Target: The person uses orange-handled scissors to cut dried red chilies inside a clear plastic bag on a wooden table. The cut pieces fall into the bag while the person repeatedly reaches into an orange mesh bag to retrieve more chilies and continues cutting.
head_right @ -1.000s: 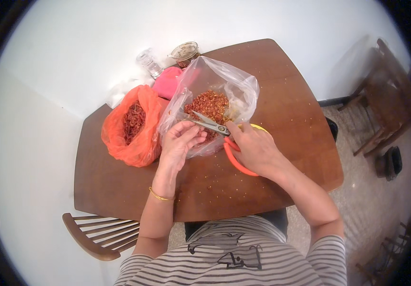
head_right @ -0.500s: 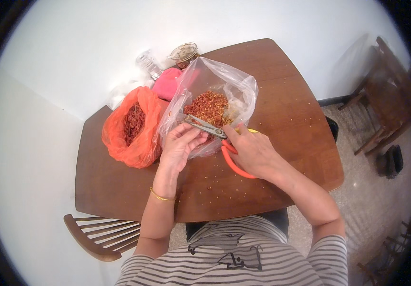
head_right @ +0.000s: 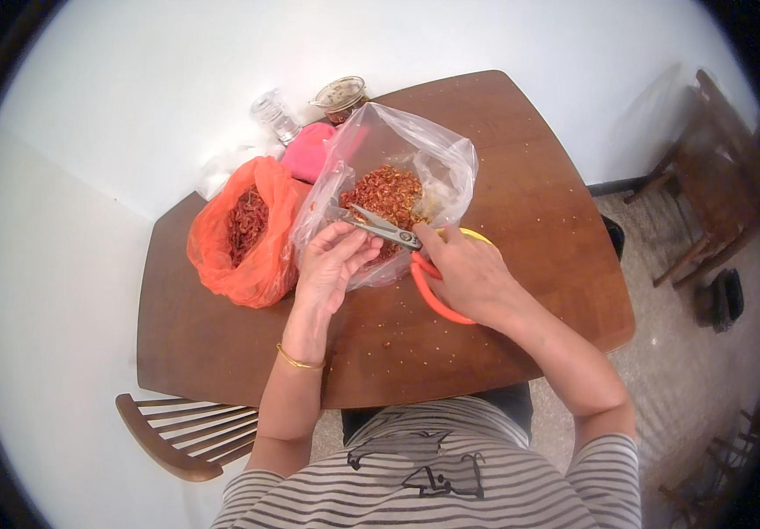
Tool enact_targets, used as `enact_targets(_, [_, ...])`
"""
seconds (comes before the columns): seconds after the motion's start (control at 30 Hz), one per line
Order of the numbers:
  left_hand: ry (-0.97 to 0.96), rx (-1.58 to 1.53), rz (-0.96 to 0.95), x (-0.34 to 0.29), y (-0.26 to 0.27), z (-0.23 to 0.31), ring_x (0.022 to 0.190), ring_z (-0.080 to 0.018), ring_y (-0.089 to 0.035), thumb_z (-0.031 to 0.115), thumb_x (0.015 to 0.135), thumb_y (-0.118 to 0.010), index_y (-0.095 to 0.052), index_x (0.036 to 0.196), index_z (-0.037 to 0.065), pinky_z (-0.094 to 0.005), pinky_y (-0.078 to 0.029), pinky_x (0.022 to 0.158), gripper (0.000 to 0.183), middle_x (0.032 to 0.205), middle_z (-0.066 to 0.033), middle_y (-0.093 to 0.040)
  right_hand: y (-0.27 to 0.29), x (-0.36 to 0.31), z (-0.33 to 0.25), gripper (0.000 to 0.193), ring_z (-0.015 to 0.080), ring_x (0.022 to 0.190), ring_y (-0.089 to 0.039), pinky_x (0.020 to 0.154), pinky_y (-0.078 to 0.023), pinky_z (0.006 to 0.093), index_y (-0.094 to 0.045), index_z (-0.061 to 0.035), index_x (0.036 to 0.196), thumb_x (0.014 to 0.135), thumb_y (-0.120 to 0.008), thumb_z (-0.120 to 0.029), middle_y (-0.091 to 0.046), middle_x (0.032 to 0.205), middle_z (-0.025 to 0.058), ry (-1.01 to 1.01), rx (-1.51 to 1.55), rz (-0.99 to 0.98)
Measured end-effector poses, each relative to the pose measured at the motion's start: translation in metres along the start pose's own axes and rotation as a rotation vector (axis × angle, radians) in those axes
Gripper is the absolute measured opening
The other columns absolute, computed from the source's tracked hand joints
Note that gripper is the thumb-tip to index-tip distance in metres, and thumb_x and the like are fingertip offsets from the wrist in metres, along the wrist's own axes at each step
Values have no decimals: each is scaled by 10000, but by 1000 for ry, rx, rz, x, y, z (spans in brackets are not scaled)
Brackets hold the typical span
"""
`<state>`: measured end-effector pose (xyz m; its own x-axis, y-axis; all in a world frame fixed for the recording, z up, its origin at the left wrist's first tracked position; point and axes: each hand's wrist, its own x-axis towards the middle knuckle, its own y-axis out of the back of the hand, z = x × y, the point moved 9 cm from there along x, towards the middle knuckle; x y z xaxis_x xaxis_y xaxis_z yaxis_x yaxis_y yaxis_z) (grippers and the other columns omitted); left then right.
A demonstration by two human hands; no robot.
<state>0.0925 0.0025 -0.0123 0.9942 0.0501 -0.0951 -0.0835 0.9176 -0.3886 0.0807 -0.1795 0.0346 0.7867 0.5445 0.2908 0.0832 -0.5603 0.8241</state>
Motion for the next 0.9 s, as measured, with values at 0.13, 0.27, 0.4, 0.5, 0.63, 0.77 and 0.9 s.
enact_targets(0.13, [-7, 16, -9, 0, -2, 0, 897, -219, -688, 31, 924, -616, -640, 964, -2, -310, -599, 786, 57, 990, -129, -683, 0, 0, -4, 412, 373, 912, -634, 743, -525, 456, -496, -37, 1253, 898, -628, -197, -592, 1000, 213, 18, 3, -16])
enact_targets(0.27, [4, 10, -14, 0, 0, -2, 907, -225, -689, 15, 918, -617, -639, 966, -8, -312, -599, 801, 58, 998, -130, -681, 1, 1, -7, 388, 396, 870, -641, 719, -527, 465, -498, -42, 1228, 895, -629, -192, -593, 1012, 228, 40, 8, 0])
enact_targets(0.4, [61, -50, -26, 0, 1, -5, 927, -241, -690, -7, 900, -630, -635, 999, -15, -315, -600, 819, 99, 1014, -136, -678, -1, 1, -3, 334, 401, 790, -651, 668, -526, 480, -520, -45, 1174, 894, -624, -195, -628, 939, 220, 9, 9, -22])
enact_targets(0.5, [111, -23, 1, -1, 3, -8, 932, -249, -692, -15, 891, -638, -630, 1018, -18, -318, -600, 823, 127, 1027, -142, -678, -4, 2, 2, 301, 391, 752, -655, 641, -526, 481, -533, -46, 1140, 896, -618, -200, -645, 868, 202, 13, -1, -51])
enact_targets(0.63, [122, -5, 31, -1, 7, -8, 922, -245, -694, -13, 891, -640, -631, 1019, -16, -319, -603, 811, 128, 1024, -145, -682, -1, 2, 2, 315, 382, 766, -656, 642, -527, 472, -536, -46, 1156, 899, -618, -209, -644, 867, 196, 0, 6, -28])
enact_targets(0.77, [80, -18, 22, 0, 4, -6, 913, -238, -696, -9, 896, -635, -639, 998, -4, -318, -606, 797, 103, 999, -143, -689, 5, 1, -1, 385, 381, 853, -652, 693, -526, 463, -519, -42, 1229, 902, -620, -218, -624, 964, 213, 19, -16, 24])
enact_targets(0.9, [56, -25, -18, 1, 1, -8, 905, -229, -696, -7, 900, -629, -642, 973, 5, -317, -606, 793, 75, 990, -139, -691, 0, 1, -2, 424, 376, 915, -636, 747, -519, 458, -501, -34, 1273, 906, -619, -211, -601, 1013, 218, 18, -4, -14])
